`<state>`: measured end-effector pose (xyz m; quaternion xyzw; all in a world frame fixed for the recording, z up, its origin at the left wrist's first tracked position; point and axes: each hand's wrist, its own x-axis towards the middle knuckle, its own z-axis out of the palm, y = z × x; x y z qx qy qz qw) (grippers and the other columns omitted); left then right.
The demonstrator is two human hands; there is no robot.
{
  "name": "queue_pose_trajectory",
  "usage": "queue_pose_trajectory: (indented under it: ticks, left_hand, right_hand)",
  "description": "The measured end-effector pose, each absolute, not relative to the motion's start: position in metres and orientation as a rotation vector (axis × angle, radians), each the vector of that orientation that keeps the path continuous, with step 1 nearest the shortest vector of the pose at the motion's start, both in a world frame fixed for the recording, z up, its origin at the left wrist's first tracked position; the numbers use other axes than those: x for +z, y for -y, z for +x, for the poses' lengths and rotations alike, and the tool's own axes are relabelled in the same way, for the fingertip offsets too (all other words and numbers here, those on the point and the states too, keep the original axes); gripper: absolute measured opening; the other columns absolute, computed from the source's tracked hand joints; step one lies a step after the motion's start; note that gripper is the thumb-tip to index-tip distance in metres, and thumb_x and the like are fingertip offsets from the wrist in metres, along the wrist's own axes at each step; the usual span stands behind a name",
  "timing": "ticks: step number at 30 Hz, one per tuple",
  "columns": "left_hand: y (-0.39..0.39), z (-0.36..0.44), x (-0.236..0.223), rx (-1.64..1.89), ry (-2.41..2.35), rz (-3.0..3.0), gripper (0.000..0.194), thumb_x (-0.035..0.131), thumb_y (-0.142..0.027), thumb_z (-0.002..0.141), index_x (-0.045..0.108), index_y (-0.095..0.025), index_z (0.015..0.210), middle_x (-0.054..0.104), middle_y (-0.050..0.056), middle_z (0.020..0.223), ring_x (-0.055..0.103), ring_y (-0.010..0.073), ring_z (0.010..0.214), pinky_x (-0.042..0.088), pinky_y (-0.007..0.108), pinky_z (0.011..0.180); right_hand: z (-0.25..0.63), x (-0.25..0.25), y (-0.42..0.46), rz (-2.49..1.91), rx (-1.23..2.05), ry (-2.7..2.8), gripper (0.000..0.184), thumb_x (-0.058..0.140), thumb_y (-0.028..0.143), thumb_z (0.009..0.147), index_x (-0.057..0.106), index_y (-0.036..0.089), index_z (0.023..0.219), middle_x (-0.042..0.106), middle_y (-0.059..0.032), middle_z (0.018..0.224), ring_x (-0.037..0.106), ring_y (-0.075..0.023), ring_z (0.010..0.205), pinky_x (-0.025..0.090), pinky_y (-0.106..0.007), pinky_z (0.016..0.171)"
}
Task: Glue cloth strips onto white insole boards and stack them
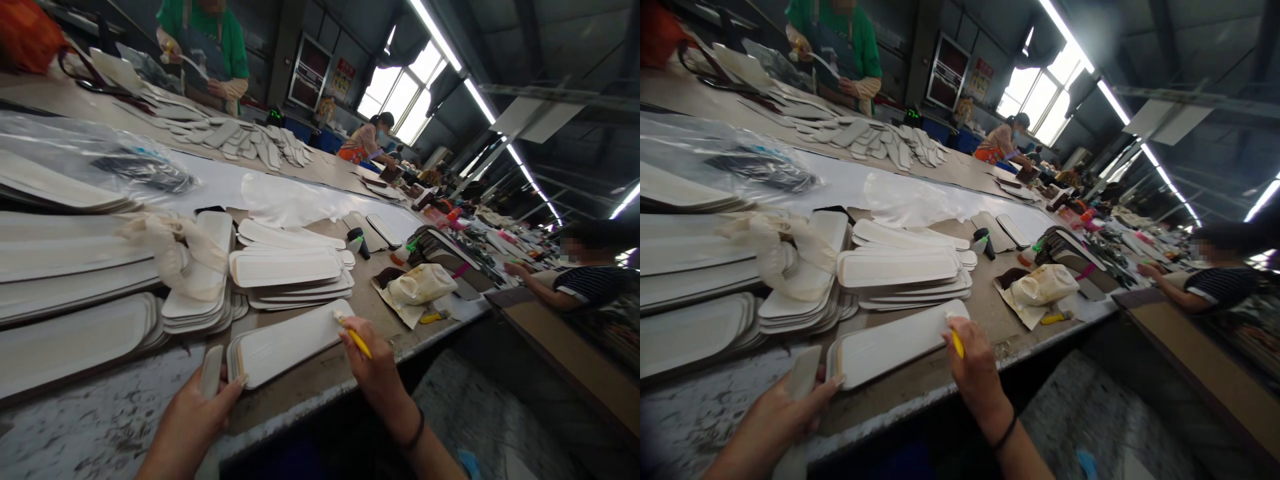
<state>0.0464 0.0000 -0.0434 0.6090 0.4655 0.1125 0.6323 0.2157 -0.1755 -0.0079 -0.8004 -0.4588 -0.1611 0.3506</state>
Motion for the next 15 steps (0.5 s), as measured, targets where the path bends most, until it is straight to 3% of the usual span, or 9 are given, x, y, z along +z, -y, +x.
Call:
queue_pose_trajectory:
  ticks: [3, 6, 10, 15]
  left_hand:
    - [-0.001, 0.047, -0.046, 0.260, -1.056, 1.397, 0.037, 0.065, -0.055, 0.058, 0.052, -0.024, 0.072, 0.049, -0.006, 0.042, 0.044, 0.0157, 0.038, 0.027, 0.024, 0.039]
    - [-0.003, 0.047, -0.051, 0.262, -1.036, 1.401, 0.034, 0.065, -0.053, 0.059, 0.052, -0.025, 0.072, 0.051, -0.006, 0.044, 0.045, 0.0157, 0.038, 0.029, 0.025, 0.039]
    - [-0.004, 0.046, -0.055, 0.255, -1.046, 1.406, 0.034, 0.066, -0.052, 0.059, 0.053, -0.025, 0.073, 0.052, -0.005, 0.047, 0.048, 0.0160, 0.040, 0.031, 0.025, 0.039]
    - [-0.003, 0.046, -0.054, 0.243, -1.041, 1.407, 0.032, 0.063, -0.052, 0.060, 0.049, -0.025, 0.069, 0.049, -0.006, 0.043, 0.046, 0.0157, 0.037, 0.031, 0.025, 0.039]
  right_hand:
    - [0.204, -0.009, 0.163, -2.038, -0.335, 1.176, 0.013, 0.050, 0.026, 0.093, 0.062, 0.022, 0.098, 0.069, -0.0082, 0.092, 0.065, -0.0224, 0.089, 0.054, -0.036, 0.081]
    - [0.169, -0.003, 0.142, -1.907, -0.005, 1.133, 0.014, 0.050, 0.026, 0.093, 0.062, 0.021, 0.097, 0.068, -0.0070, 0.091, 0.065, -0.0202, 0.088, 0.053, -0.032, 0.080]
    - [0.154, 0.002, 0.128, -1.803, 0.350, 0.877, 0.023, 0.048, 0.038, 0.094, 0.063, 0.020, 0.095, 0.067, -0.0053, 0.083, 0.065, -0.0174, 0.070, 0.053, -0.028, 0.065]
    - [0.191, 0.002, 0.143, -2.017, 0.137, 0.743, 0.030, 0.052, 0.046, 0.090, 0.063, 0.018, 0.088, 0.065, -0.0067, 0.080, 0.062, -0.0185, 0.065, 0.050, -0.029, 0.059]
